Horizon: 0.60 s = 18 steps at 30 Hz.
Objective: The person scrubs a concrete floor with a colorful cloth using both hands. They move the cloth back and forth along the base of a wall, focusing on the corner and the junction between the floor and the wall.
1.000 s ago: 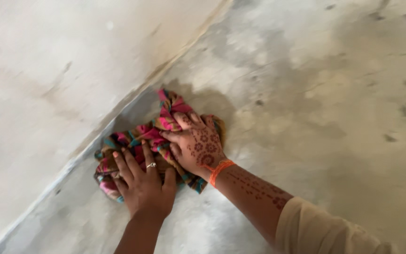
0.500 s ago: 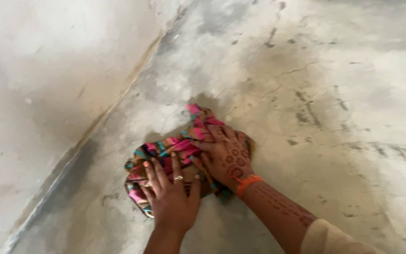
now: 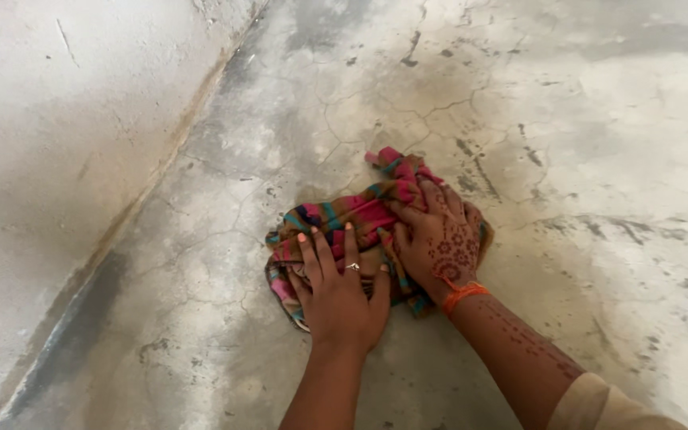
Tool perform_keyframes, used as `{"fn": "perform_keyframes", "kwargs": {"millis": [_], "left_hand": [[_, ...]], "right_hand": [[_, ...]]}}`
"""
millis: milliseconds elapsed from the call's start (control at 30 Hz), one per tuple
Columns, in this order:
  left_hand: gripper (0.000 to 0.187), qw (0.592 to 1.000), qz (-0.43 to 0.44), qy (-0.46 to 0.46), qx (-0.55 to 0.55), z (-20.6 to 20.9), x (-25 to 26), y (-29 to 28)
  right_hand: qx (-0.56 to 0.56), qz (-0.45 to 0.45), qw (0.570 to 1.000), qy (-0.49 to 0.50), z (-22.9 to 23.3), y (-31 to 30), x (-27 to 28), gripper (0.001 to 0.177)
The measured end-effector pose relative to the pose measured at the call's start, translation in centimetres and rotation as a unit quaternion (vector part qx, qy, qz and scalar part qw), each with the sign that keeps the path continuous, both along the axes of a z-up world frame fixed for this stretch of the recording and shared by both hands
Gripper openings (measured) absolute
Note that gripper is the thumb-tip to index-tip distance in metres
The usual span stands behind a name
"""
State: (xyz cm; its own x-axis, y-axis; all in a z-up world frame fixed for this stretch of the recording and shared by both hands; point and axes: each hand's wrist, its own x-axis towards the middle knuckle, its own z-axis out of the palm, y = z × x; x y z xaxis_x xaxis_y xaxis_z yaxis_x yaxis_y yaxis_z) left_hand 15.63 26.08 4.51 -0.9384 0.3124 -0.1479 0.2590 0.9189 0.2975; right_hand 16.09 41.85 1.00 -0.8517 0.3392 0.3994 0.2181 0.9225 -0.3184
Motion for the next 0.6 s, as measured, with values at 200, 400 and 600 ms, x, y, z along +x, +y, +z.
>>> {"fn": "perform_keyframes", "kwargs": {"millis": [200, 400, 600], "left_hand": [[0.086, 1.000, -0.019, 0.018, -0.007, -0.3, -1.4, -0.4], [0.091, 0.999, -0.039, -0.001, -0.024, -0.7, -4.4, -1.2], [0.088, 0.999, -0.021, 0.044, 0.004, -1.8, -5.7, -1.9]], "right_hand": [[0.011, -0.031, 0.999, -0.002, -0.3, -0.9, -2.1, 0.040], [0.048, -0.009, 0.999, 0.014, -0.9, -0.7, -4.7, 0.042], [0.052, 0.047, 0.997, 0.036, -1.5, -0.9, -8.1, 0.046]]}}
